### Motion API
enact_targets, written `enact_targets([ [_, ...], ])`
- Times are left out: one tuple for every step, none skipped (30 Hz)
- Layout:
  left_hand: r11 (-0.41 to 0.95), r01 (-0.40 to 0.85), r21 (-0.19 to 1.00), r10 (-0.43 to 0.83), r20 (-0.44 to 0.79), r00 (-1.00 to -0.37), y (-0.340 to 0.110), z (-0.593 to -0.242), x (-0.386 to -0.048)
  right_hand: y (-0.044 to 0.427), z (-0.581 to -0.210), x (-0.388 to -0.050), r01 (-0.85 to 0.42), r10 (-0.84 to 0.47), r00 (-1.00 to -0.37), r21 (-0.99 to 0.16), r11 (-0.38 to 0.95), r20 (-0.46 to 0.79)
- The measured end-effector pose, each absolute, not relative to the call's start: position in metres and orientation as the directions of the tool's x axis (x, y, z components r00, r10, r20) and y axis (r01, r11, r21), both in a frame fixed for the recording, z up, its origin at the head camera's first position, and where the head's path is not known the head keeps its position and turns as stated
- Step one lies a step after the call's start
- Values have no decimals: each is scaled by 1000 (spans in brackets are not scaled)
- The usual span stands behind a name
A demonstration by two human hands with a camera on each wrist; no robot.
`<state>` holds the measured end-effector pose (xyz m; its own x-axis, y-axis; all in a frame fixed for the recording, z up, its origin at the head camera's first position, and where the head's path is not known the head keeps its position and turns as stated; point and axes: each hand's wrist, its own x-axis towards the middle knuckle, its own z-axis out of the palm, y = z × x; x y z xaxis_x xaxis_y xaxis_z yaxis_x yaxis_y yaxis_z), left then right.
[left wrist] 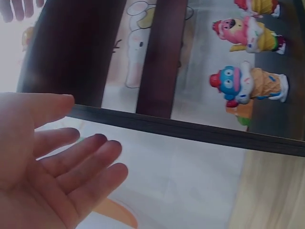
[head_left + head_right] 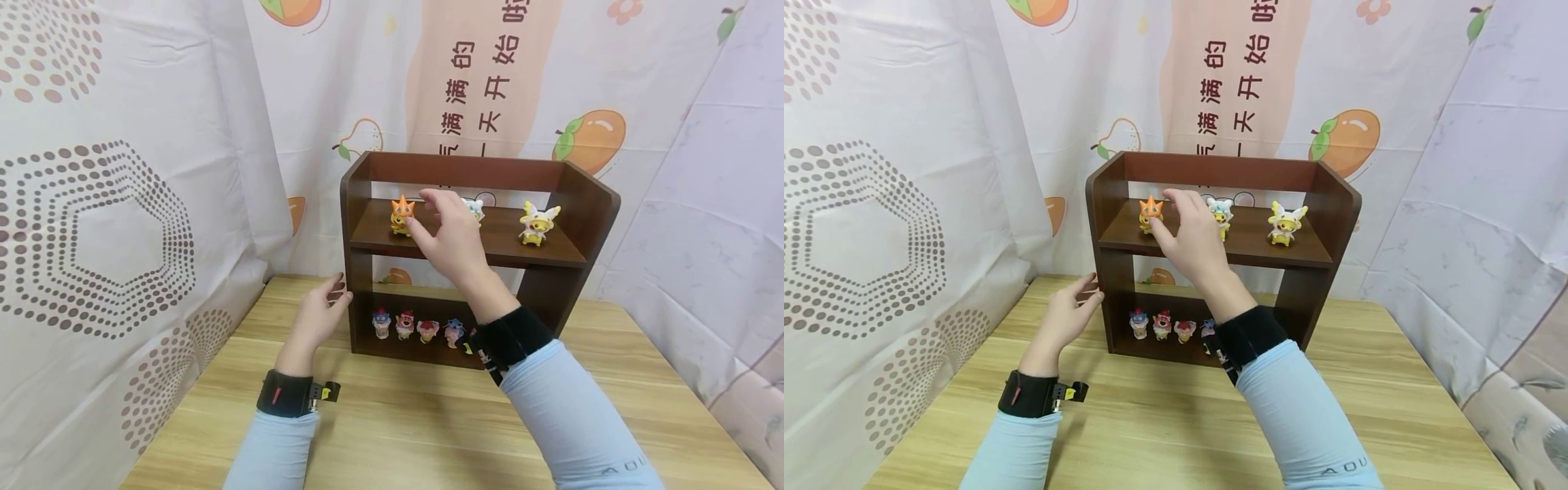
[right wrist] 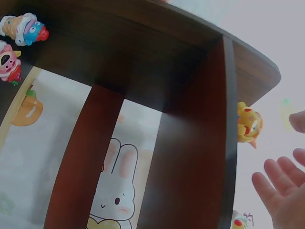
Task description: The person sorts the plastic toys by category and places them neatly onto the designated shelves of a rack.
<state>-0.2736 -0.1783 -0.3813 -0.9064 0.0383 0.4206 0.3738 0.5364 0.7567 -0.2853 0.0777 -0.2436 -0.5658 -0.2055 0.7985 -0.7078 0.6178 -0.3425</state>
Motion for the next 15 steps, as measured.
enact_targets([
  [542,390,745,29,447,-894,-178,-380,-272,79,-245,-282,-729,-204,-528,-317,606,824],
  [543,408,734,18,475,-880,-178,-378,-271,81,-247,-280,-750,-202,-488,-290,594,849],
  [544,428,722,11,504,-863,-178,-376,-270,82,-249,-276,-769,-200,-449,-263,582,871],
  [549,449,705,3,535,-845,-178,-374,-268,84,-251,-274,-787,-199,-412,-237,570,889],
  [551,470,690,-2,564,-826,-178,-373,-267,86,-254,-272,-801,-198,-376,-210,560,905],
  [555,490,672,-7,593,-805,-178,-372,-265,88,-256,-270,-815,-197,-341,-185,549,919],
  [556,510,656,-11,620,-785,-178,-371,-264,90,-259,-268,-827,-199,-313,-163,538,929],
  [557,531,639,-13,646,-764,-178,-370,-262,92,-262,-266,-835,-199,-290,-146,530,936],
  [560,547,623,-15,667,-745,-178,-370,-261,94,-265,-263,-841,-199,-275,-135,523,940],
  [564,561,607,-16,687,-727,-178,-369,-259,97,-268,-261,-844,-199,-267,-129,521,943],
  [564,576,592,-15,705,-709,-178,-369,-257,99,-271,-259,-846,-199,-261,-124,518,945],
  [566,591,576,-13,722,-692,-177,-368,-255,101,-274,-257,-847,-200,-260,-124,518,945],
  [565,603,562,-10,736,-677,-177,-367,-253,104,-277,-255,-846,-200,-260,-122,519,945],
  [566,614,550,-6,748,-664,-177,-366,-251,106,-280,-253,-847,-198,-259,-124,517,945],
  [568,624,536,-3,760,-650,-176,-365,-248,108,-284,-251,-849,-198,-259,-125,514,945],
])
